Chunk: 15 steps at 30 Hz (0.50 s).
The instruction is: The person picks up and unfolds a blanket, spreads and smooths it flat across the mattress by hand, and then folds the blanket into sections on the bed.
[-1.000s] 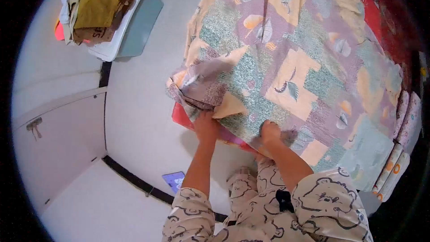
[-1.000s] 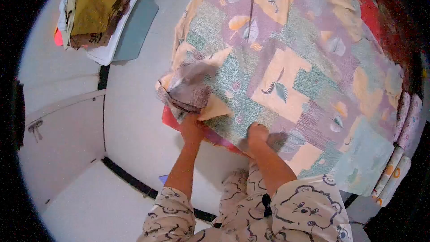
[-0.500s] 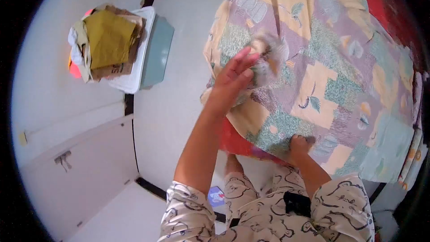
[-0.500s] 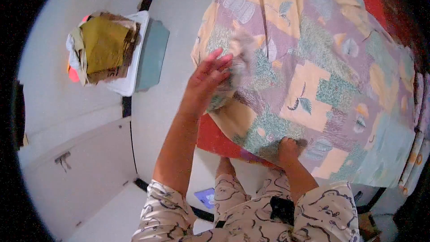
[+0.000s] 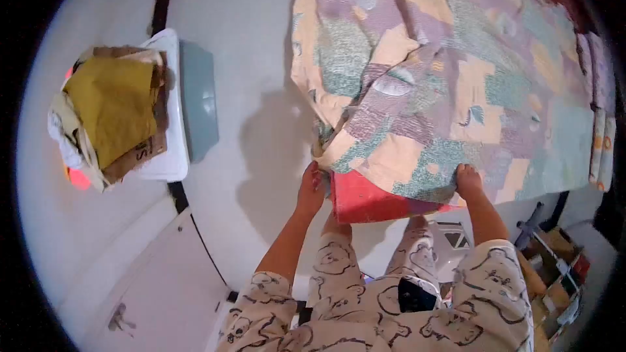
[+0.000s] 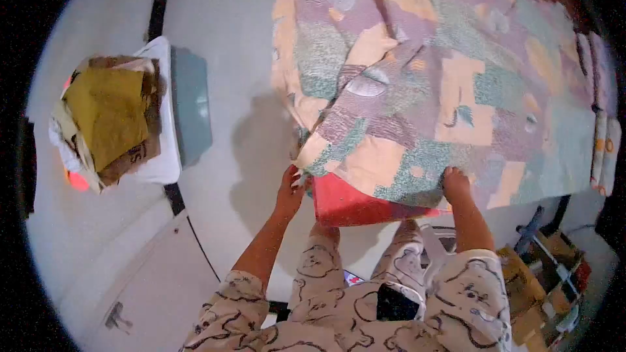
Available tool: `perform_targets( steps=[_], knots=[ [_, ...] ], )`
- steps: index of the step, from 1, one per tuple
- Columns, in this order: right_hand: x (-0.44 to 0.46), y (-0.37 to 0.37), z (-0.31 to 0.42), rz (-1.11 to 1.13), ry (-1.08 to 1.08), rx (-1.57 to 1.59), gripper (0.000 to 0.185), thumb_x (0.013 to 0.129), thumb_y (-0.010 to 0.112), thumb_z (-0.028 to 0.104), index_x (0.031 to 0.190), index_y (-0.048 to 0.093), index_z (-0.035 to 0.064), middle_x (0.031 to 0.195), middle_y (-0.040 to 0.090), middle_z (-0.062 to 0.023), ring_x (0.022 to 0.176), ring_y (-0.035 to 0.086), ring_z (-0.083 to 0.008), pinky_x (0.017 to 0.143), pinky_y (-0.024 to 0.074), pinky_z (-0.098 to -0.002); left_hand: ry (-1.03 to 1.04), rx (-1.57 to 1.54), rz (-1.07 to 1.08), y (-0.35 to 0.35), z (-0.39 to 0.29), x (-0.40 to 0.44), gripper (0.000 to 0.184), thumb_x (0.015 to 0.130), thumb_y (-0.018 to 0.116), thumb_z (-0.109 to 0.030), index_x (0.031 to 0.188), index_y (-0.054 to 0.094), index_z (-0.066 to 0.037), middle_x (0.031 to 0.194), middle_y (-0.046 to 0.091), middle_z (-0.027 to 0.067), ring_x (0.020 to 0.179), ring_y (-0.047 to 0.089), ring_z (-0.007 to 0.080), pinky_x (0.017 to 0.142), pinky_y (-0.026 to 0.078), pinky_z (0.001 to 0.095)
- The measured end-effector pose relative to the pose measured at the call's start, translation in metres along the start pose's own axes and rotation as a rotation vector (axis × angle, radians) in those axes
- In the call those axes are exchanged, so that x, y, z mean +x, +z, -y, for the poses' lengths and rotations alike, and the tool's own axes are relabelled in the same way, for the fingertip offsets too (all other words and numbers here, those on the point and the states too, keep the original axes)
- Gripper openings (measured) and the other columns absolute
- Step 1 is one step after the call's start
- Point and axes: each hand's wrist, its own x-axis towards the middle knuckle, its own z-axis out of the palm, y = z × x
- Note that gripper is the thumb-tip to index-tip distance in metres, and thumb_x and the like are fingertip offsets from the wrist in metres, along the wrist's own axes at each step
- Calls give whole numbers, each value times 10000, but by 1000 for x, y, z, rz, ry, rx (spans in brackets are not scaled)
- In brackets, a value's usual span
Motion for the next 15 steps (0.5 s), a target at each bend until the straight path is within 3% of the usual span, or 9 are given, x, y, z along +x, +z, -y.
perform_targets(
  steps=[1,3,4,6,7,8,11,13,15],
  knots=[
    [13,52,-7,-44,104,76,370,620,580,87,931,391,21,944,464,-175,892,492,-306,735,433,-356,36,-18,35,2,-14,8,506,713,502,-61,1177,304,-18,1169,343,151,1010,429,199,787,386,298],
    [-6,-10,32,-8,316,273,354,620,569,98,925,409,11,957,452,-192,919,472,-319,769,411,-372,89,81,-91,-7,-27,12,572,678,538,-50,1190,283,-41,1195,307,150,1037,416,225,800,387,312],
    [-17,6,29,-31,442,357,360,614,572,105,922,414,5,960,449,-200,929,462,-325,785,396,-376,307,336,-151,-1,-8,31,542,666,543,-52,1165,331,-63,1186,320,151,1023,415,269,809,382,335],
    [-23,-44,77,-259,588,629,388,612,563,104,951,416,-16,970,439,-225,937,441,-347,814,359,-393,376,460,-127,-6,-23,40,492,672,537,-61,1133,364,-68,1167,345,152,1006,420,289,804,383,344],
    [-21,-37,94,-684,439,692,486,621,564,118,1040,369,-31,1019,432,-207,944,407,-366,826,323,-428,449,583,-118,-5,-34,45,444,678,532,-69,1101,398,-72,1147,371,153,989,425,308,799,384,354],
    [-32,-60,115,-715,336,737,511,628,560,133,1075,360,-14,1063,406,-211,988,376,-368,851,289,-448,459,579,-106,-9,-45,50,444,678,532,-69,1101,398,-72,1147,371,153,989,425,308,799,384,354],
    [-48,-92,188,-569,69,832,564,646,537,158,1165,337,65,1189,305,-210,1114,266,-360,905,188,-504,676,452,-49,-25,-74,39,287,724,485,-92,1007,454,-52,1043,452,167,966,439,317,802,378,359],
    [-42,-93,210,-517,165,789,569,646,537,160,1174,337,90,1218,269,-199,1142,226,-351,907,178,-516,474,354,71,-31,-93,29,217,738,462,-74,949,467,-28,963,491,172,930,450,333,765,380,374],
    [-40,-90,217,-462,251,752,575,647,536,161,1184,336,114,1247,232,-189,1170,186,-342,909,168,-528,577,422,-29,-39,-72,14,194,750,435,-65,934,476,-19,867,513,188,825,485,342,683,391,391]
  ],
)
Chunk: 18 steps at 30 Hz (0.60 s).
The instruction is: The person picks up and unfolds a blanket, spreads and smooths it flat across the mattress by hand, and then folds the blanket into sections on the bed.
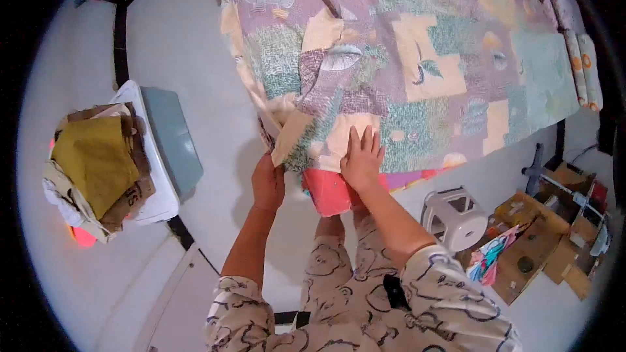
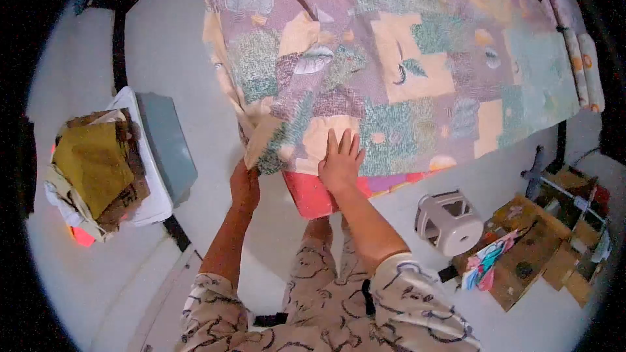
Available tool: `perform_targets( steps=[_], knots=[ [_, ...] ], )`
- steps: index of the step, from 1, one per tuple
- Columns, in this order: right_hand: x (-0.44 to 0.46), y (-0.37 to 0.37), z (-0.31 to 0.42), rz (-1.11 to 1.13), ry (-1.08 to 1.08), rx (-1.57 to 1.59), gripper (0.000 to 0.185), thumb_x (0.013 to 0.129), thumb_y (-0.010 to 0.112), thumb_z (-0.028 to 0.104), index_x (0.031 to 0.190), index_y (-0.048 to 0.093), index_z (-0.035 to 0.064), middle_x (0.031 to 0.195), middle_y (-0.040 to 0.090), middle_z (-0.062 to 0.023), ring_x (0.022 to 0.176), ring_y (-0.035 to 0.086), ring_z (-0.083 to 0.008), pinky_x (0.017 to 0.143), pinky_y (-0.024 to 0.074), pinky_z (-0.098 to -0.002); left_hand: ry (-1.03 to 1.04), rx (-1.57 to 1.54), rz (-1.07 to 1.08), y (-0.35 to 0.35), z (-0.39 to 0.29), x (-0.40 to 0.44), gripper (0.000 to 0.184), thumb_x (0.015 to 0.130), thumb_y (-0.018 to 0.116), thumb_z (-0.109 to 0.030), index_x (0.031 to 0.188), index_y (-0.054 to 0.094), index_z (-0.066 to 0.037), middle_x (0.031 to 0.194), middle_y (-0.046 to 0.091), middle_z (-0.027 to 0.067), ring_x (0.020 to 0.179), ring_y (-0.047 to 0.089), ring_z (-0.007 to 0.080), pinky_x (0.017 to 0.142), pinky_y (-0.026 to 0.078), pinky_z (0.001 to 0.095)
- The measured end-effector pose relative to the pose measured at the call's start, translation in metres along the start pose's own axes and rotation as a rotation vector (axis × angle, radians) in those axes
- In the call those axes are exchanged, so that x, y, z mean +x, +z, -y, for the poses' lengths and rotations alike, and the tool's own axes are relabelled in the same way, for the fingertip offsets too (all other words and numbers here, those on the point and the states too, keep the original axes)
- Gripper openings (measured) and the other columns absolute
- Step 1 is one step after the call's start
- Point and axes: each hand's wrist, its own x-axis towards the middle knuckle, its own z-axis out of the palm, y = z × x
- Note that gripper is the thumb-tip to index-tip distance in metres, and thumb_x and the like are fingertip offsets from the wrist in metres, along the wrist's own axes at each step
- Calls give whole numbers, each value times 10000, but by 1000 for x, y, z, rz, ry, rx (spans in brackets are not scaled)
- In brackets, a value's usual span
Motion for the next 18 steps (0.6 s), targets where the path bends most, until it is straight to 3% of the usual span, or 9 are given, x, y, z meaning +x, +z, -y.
perform_targets(
  steps=[2,5,8,9,10,11,12,14,18],
  knots=[
    [-1,-5,-12,-29,-82,50,544,655,536,170,1162,355,94,1195,302,-194,1112,271,-362,890,227,-502,-220,38,93,-12,-16,-12,184,756,415,-58,930,465,-23,740,526,188,685,503,356,578,394,408],
    [-17,-4,-48,-89,-225,346,444,664,532,182,1074,409,66,1082,399,-181,979,387,-364,812,323,-447,-257,216,148,-30,-36,-31,175,768,398,-97,921,451,-30,619,517,188,587,502,369,514,390,427],
    [-51,-31,-58,136,-177,446,205,699,507,186,837,484,36,801,486,-152,770,469,-324,672,375,-395,-472,386,288,-48,-35,-66,259,771,388,-130,1009,442,-42,637,531,195,609,511,378,527,393,443],
    [-66,-24,-62,269,-123,466,170,715,500,195,769,495,34,724,491,-145,727,477,-314,640,377,-391,-513,213,206,-43,5,-99,273,776,381,-136,1028,440,-48,674,537,201,632,512,381,546,398,443],
    [-84,-12,-65,454,70,538,230,746,483,247,732,511,19,649,486,-154,671,486,-305,604,382,-391,-525,193,229,-50,8,-105,278,779,376,-140,1033,443,-49,710,540,207,655,511,383,565,402,442],
    [-90,-44,-54,631,275,767,295,760,469,287,783,516,-3,665,503,-166,645,493,-306,578,388,-381,-539,173,251,-57,9,-111,283,781,371,-145,1037,445,-51,746,543,213,678,511,386,583,405,441],
    [-106,-9,-65,633,274,778,295,760,469,287,783,516,-3,665,503,-166,645,493,-306,578,388,-381,-534,302,378,-67,-22,-108,279,781,367,-149,1027,453,-48,782,542,218,702,509,387,602,406,440],
    [-137,84,-87,724,358,914,267,783,471,289,797,516,26,612,505,-57,563,492,-171,506,388,-292,-628,-140,470,-43,88,-176,263,777,383,-158,1003,469,-55,824,537,217,737,509,379,621,407,435],
    [-130,39,-76,672,307,942,304,780,477,301,858,504,8,623,496,-19,570,480,-134,498,384,-258,-526,-76,672,-23,51,-161,230,784,389,-164,968,475,-57,807,546,203,728,518,374,616,409,433]
  ],
)
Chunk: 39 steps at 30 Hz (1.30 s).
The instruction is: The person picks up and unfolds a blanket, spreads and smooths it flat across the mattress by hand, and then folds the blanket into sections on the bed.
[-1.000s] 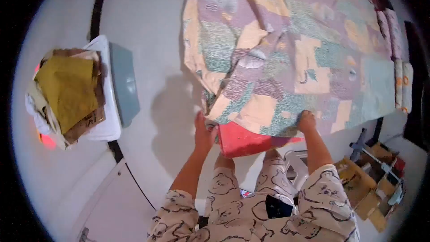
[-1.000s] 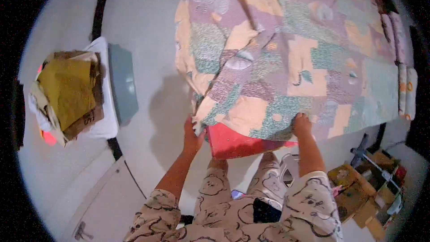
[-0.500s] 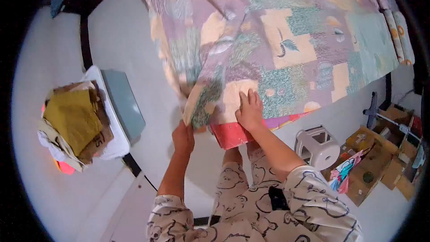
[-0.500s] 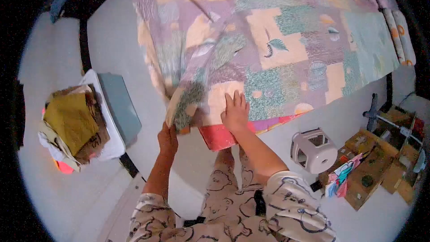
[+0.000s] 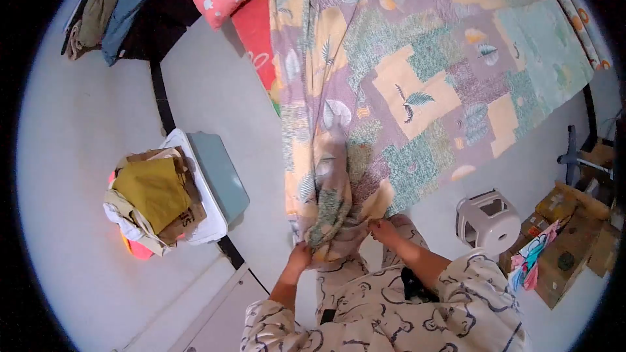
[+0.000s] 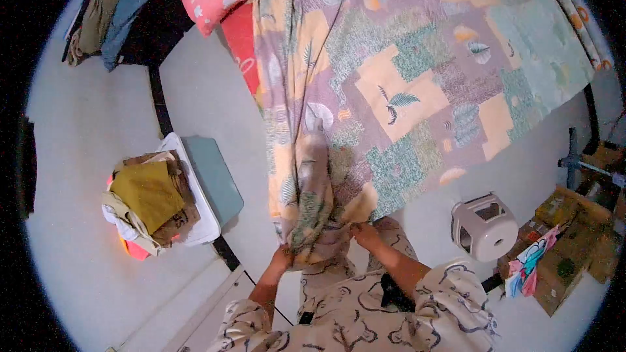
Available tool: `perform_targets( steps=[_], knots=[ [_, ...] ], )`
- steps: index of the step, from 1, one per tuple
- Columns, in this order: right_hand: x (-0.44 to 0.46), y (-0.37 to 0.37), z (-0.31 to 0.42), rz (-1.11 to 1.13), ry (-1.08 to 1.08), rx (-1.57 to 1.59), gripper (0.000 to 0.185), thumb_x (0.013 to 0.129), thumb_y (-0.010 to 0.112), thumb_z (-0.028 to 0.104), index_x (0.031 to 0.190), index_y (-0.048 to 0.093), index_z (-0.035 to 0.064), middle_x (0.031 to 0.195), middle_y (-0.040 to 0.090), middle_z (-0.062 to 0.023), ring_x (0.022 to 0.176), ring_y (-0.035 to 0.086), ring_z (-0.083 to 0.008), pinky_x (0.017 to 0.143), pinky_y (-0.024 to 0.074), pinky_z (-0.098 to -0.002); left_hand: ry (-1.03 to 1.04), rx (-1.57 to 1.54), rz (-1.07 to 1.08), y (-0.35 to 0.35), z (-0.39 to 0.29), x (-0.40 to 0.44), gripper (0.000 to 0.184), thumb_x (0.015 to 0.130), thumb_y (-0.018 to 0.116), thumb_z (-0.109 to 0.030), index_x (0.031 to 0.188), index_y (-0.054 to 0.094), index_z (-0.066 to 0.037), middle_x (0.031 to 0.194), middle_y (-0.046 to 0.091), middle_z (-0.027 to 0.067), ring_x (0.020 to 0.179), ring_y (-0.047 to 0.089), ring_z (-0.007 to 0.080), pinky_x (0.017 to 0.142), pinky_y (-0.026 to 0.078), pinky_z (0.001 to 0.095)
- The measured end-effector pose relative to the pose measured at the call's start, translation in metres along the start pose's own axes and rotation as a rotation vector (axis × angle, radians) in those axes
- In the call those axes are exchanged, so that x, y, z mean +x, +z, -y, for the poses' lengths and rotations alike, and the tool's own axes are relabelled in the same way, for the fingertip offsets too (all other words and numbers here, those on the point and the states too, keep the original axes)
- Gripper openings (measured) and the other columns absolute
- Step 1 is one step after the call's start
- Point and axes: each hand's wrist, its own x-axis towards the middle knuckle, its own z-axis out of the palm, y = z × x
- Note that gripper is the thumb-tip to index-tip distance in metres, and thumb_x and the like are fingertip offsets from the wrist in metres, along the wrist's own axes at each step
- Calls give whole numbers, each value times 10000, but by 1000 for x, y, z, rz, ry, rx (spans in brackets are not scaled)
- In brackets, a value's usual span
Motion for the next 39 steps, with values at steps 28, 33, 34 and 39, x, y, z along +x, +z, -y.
perform_targets(
  steps=[28,33,34,39],
  knots=[
    [63,69,163,-564,428,-362,706,584,624,274,1115,263,-17,966,451,-250,888,473,-386,767,391,-399,542,-581,-351,-212,-242,311,292,727,529,-131,978,472,9,792,546,132,718,512,156,628,404,284],
    [55,63,180,-753,420,-243,585,629,600,320,1042,347,-8,968,445,-231,906,459,-379,760,390,-401,221,-132,-225,-223,-236,350,187,758,517,-174,801,549,5,763,562,58,686,503,127,615,389,241],
    [54,63,187,-812,411,-231,543,646,586,328,1021,370,-1,988,433,-218,916,451,-368,758,391,-399,229,-117,-209,-222,-232,347,187,758,517,-174,801,549,5,763,562,58,686,503,127,615,389,241],
    [69,85,177,-978,-10,-78,297,630,565,150,868,477,-4,881,468,-173,877,459,-310,736,380,-362,452,-841,-4,-237,-249,269,251,815,393,-140,1004,434,20,932,506,100,861,485,187,773,383,304]
  ],
)
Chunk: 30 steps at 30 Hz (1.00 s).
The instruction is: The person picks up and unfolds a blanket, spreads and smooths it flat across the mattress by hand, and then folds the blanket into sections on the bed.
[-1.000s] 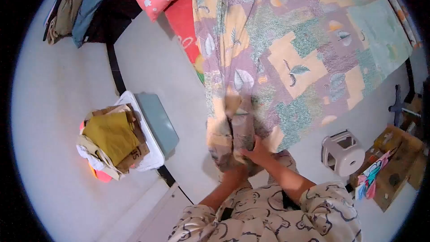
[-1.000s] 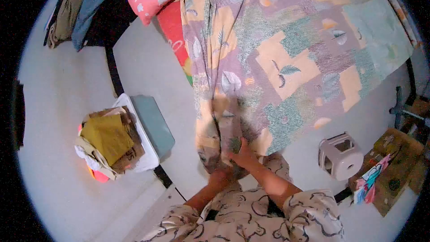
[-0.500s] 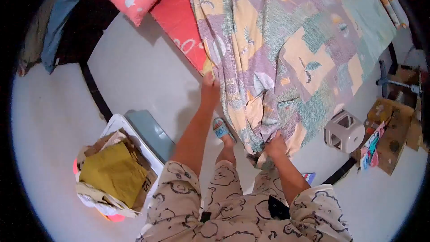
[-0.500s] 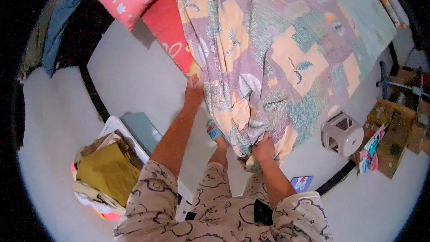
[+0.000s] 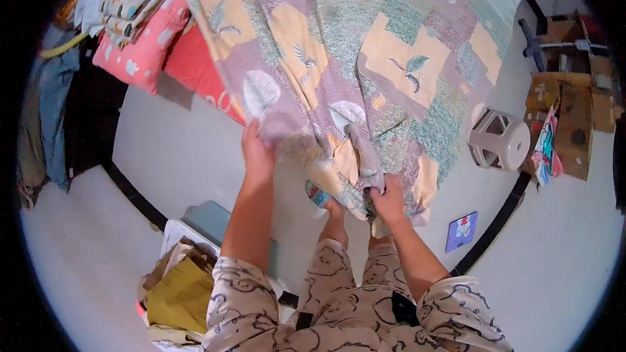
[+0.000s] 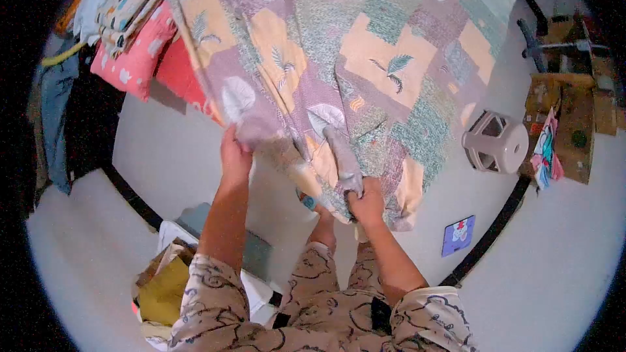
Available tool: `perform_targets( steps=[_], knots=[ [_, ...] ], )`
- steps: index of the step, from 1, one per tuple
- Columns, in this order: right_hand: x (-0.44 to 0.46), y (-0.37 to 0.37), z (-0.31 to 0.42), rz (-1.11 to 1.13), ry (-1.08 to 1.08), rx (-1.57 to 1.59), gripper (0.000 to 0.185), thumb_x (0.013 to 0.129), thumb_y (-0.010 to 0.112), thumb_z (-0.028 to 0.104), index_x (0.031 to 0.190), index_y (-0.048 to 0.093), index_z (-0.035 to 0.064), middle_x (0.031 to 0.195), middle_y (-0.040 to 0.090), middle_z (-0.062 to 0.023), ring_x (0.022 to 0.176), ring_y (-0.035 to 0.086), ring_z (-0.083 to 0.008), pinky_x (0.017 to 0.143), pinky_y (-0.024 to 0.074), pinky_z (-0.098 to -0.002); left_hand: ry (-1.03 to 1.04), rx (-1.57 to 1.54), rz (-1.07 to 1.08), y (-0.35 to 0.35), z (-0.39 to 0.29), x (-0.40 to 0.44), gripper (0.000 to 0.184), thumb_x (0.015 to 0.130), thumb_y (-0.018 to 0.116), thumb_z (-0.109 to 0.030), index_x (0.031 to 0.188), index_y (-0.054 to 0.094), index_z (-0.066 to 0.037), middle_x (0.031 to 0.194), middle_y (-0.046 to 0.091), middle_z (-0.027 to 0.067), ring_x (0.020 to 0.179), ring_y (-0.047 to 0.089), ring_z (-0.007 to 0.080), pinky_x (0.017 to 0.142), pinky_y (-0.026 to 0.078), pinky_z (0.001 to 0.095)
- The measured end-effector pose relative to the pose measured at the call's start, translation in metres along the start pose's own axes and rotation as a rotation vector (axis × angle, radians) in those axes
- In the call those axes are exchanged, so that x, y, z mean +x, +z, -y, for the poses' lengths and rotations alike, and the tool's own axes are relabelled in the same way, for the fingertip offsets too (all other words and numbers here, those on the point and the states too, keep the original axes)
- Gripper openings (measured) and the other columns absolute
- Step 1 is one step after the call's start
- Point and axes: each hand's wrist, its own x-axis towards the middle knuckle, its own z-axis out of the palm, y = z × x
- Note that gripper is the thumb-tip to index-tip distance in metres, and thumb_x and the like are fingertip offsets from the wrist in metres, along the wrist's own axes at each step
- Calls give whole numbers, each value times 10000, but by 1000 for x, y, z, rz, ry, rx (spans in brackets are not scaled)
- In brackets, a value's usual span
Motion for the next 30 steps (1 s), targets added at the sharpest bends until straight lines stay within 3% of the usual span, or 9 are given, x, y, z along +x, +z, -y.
perform_targets(
  steps=[1,3,8,11,19,22,25,28,30],
  knots=[
    [-6,3,3,-10,10,7,297,630,565,150,868,477,-4,881,468,-173,877,459,-310,736,380,-362,138,253,67,-12,-8,-9,290,823,360,-140,1059,400,24,1006,488,119,943,468,208,840,364,314],
    [-21,6,7,66,-43,328,314,630,545,101,927,483,21,866,487,-165,864,487,-281,735,385,-320,-276,-580,52,-32,-32,-12,372,793,390,-184,1102,383,22,1098,454,147,1025,430,267,923,287,390],
    [-53,-12,20,440,380,568,471,674,505,77,1117,375,-15,887,531,-76,769,499,-151,694,404,-268,-230,-501,81,-109,-65,-35,426,814,371,-257,1142,368,16,1127,443,151,1035,426,258,891,325,396],
    [-57,-15,15,668,320,826,440,679,492,76,1104,402,5,891,535,-69,761,502,-146,663,410,-267,-324,-421,46,-99,-94,-72,417,820,395,-269,1129,384,11,1079,482,141,974,473,254,849,369,385],
    [-71,-31,17,978,4,539,260,672,494,82,921,549,30,823,569,-78,759,518,-153,684,409,-278,-151,146,-510,-230,-87,-124,362,821,417,-209,1095,393,26,1000,518,137,899,515,250,774,425,357],
    [-81,-30,22,995,-136,426,291,675,509,109,962,535,62,856,564,-120,799,527,-230,718,403,-313,10,747,-732,-296,-53,-115,394,762,486,-170,1072,391,53,911,530,168,754,540,254,664,437,358],
    [-92,-24,22,873,-209,434,288,685,521,131,965,529,65,854,559,-130,802,524,-262,721,404,-323,-5,1140,-780,-232,-38,-108,450,701,559,-170,1042,403,78,891,528,191,717,539,280,641,434,357],
    [-104,-15,15,813,-158,480,278,678,548,165,931,538,53,857,560,-131,796,517,-289,719,405,-333,427,1597,-381,-195,13,-95,411,691,572,-148,1042,436,20,922,514,164,831,501,237,704,404,319],
    [-118,19,-19,820,-233,404,280,681,550,185,921,540,42,863,558,-140,811,512,-293,721,403,-337,-217,1001,66,-133,34,-106,369,738,563,-195,1047,446,-31,989,469,127,897,438,210,753,375,292]
  ],
)
